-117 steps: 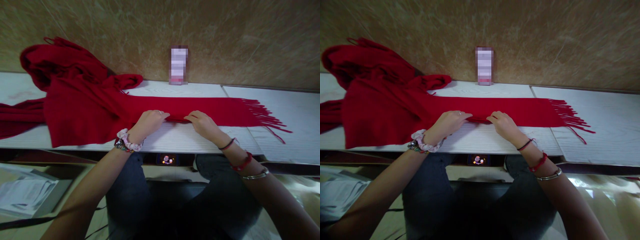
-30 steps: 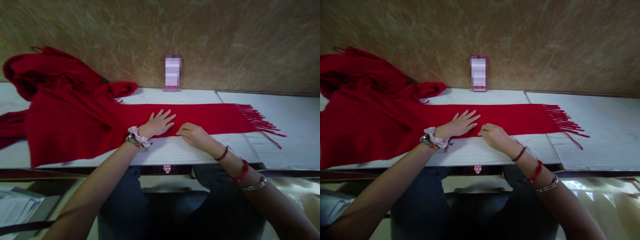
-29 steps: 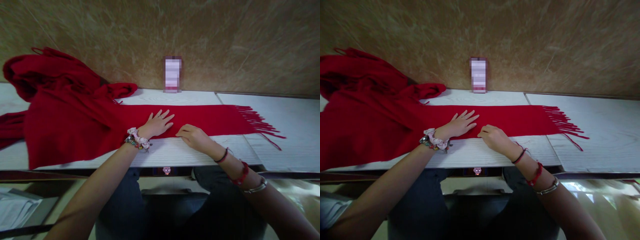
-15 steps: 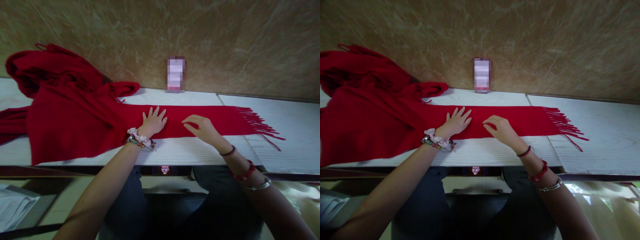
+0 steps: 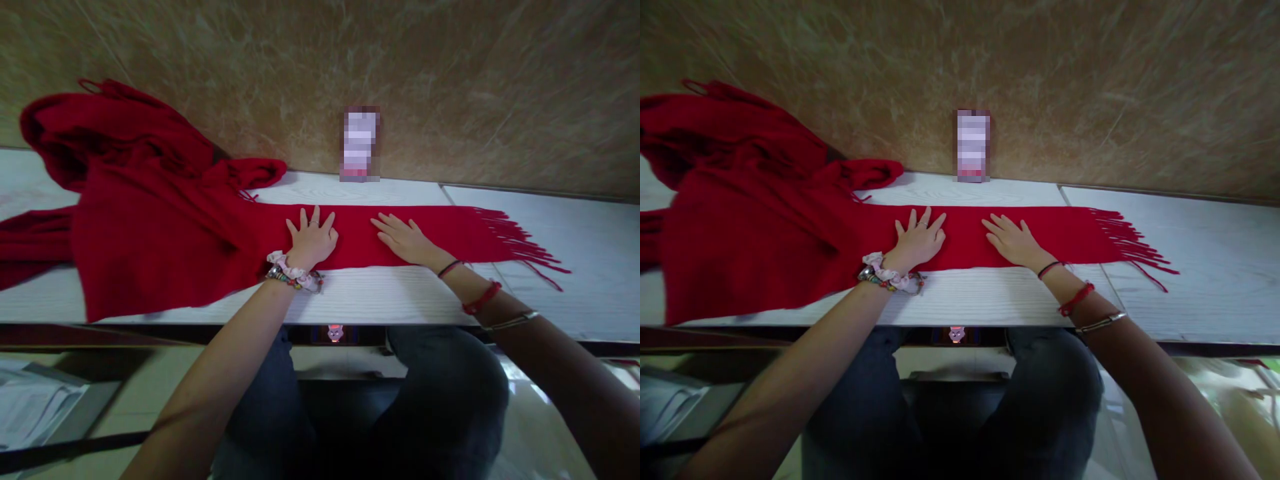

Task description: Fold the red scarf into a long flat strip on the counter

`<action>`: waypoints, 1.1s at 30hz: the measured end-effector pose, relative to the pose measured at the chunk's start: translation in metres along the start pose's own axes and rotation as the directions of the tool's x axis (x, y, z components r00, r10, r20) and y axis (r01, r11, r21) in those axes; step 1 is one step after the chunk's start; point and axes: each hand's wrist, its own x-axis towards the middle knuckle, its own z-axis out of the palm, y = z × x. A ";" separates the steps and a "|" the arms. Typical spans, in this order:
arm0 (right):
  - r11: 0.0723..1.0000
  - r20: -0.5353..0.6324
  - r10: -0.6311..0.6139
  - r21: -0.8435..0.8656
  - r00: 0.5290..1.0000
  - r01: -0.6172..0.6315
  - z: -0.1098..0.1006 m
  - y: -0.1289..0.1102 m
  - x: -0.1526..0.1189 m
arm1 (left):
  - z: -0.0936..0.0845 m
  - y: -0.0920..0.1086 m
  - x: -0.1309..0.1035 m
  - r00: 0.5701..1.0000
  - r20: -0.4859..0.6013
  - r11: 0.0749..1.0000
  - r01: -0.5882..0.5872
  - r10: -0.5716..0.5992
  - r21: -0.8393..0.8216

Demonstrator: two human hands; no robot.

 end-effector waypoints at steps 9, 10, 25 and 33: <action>0.931 -0.165 0.357 -0.020 0.919 -0.365 -0.020 0.167 -0.064 | -0.002 -0.001 0.001 1.000 0.023 1.000 -0.012 0.013 -0.019; 0.919 -0.182 0.381 -0.028 0.906 -0.392 -0.025 0.172 -0.066 | -0.002 -0.001 0.002 0.999 0.028 1.000 -0.015 0.016 -0.015; 0.981 0.058 -0.186 0.062 0.981 0.183 -0.010 -0.033 0.061 | -0.006 -0.002 0.004 0.999 0.044 1.000 0.023 -0.023 -0.018; 0.998 0.079 0.001 0.057 0.997 -0.006 -0.001 0.033 0.039 | -0.007 -0.003 0.006 0.995 0.083 0.998 0.055 -0.056 0.016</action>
